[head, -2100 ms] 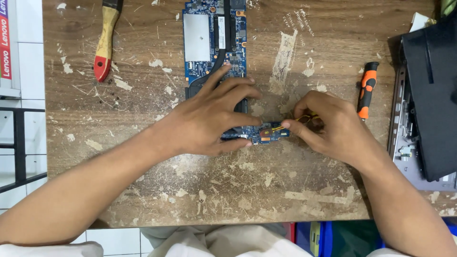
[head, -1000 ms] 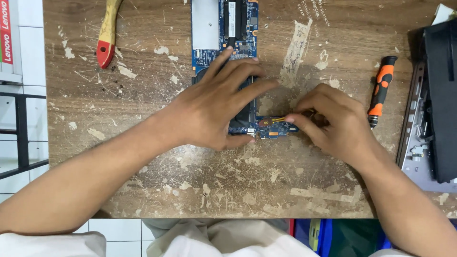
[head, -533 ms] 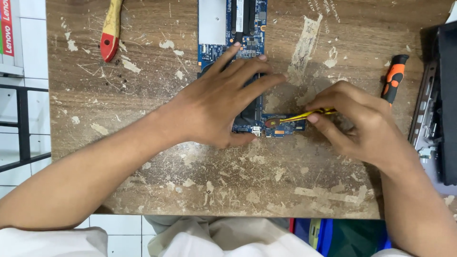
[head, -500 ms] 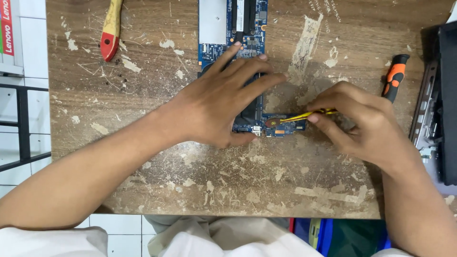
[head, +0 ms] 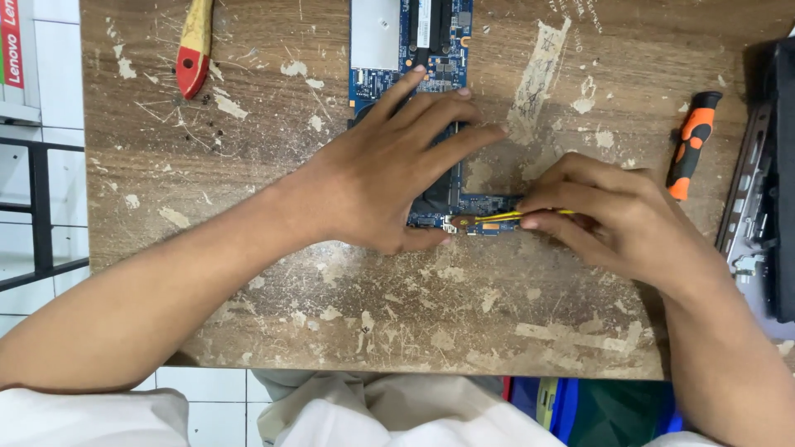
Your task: Using a small tool to seat a wire connector for a fan onto a laptop motherboard.
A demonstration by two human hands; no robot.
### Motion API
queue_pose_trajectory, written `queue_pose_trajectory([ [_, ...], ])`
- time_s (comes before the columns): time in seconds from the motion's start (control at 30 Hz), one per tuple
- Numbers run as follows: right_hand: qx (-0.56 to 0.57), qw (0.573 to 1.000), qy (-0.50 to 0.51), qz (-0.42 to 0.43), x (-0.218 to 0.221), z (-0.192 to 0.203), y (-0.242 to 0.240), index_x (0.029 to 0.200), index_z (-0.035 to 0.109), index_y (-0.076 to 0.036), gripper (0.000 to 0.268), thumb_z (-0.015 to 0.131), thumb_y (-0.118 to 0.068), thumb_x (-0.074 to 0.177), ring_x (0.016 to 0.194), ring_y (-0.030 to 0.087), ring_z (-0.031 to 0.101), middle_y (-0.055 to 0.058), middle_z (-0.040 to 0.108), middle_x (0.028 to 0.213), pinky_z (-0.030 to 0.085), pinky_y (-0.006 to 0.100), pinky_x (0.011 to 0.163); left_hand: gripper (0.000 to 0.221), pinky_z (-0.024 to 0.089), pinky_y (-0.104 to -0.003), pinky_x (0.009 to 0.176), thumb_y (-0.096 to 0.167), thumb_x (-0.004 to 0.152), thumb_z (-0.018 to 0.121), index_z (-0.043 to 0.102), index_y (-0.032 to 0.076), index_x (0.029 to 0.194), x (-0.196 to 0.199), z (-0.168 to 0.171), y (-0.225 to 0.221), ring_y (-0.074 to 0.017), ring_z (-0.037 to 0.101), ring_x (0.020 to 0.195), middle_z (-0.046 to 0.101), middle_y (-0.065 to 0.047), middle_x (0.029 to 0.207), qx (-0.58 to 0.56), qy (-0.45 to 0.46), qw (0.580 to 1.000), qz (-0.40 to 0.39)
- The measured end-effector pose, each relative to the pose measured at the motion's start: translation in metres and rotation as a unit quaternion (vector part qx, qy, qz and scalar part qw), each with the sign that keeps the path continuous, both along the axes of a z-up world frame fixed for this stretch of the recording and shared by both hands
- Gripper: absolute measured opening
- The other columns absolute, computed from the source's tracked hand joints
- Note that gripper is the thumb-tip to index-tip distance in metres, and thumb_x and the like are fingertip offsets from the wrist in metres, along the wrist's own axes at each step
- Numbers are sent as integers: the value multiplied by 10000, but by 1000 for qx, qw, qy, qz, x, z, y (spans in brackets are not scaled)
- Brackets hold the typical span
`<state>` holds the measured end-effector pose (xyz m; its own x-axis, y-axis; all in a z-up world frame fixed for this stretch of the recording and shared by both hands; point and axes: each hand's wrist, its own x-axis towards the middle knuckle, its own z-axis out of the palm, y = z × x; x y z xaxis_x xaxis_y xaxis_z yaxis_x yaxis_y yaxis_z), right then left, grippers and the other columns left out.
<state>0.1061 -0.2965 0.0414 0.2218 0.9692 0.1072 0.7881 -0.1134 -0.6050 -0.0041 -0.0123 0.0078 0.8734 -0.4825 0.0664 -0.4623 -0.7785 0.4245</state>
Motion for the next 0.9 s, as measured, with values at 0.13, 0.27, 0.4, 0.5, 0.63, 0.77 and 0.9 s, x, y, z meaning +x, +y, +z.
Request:
queue_pose_trajectory([
  [0.13, -7, 999, 9, -30, 10, -2, -9, 1070, 769, 5, 142, 818, -43, 946, 831, 197, 744, 125, 732, 1047, 671, 264, 743, 1262, 67, -593, 1324, 714, 731, 934, 329, 147, 1682, 0, -1, -1, -378, 363, 1560, 417, -209, 1658, 4, -3, 1000, 1],
  [0.27, 33, 998, 47, -29, 12, -8, -16, 1061, 750, 22, 95, 785, 12, 974, 892, 214, 752, 136, 737, 1036, 697, 261, 855, 1257, 64, -596, 1318, 732, 753, 920, 321, 144, 1688, -1, 0, -1, -380, 339, 1572, 406, -216, 1672, 9, 3, 1000, 2],
  [0.4, 15, 999, 32, -40, 7, -8, -3, 1057, 772, 22, 134, 821, -27, 943, 875, 223, 738, 136, 718, 1028, 681, 279, 833, 1273, 73, -591, 1323, 711, 724, 946, 326, 147, 1681, 0, 1, 0, -363, 357, 1567, 420, -190, 1664, -1, -6, 1000, 1],
  [0.5, 25, 998, -15, -59, 14, -12, -13, 1053, 763, -4, 85, 813, -44, 998, 832, 206, 723, 115, 712, 1019, 697, 248, 775, 1270, 74, -607, 1317, 717, 737, 929, 319, 145, 1692, 1, 0, 0, -387, 328, 1574, 420, -194, 1655, 11, 5, 1000, 3],
  [0.63, 39, 995, 74, -49, 16, -12, -15, 1070, 775, -21, 107, 799, -40, 968, 916, 198, 762, 104, 763, 1049, 706, 258, 880, 1265, 86, -611, 1318, 719, 733, 930, 324, 150, 1686, 1, 0, 0, -389, 335, 1574, 423, -199, 1658, 9, -4, 1000, -2],
  [0.77, 13, 997, 7, -75, 18, -9, -13, 1053, 784, 0, 112, 835, -32, 959, 842, 205, 724, 121, 733, 1023, 660, 270, 758, 1260, 56, -605, 1326, 732, 737, 925, 335, 146, 1683, 1, 3, -2, -385, 330, 1574, 433, -193, 1640, 13, 10, 1000, 2],
  [0.9, 57, 995, 59, -56, 20, -14, -14, 1038, 778, 6, 96, 808, 26, 949, 875, 202, 728, 127, 743, 1023, 660, 266, 808, 1255, 56, -604, 1323, 736, 746, 919, 330, 150, 1687, 1, 3, -1, -379, 324, 1574, 420, -183, 1646, 17, 9, 1000, 3],
])
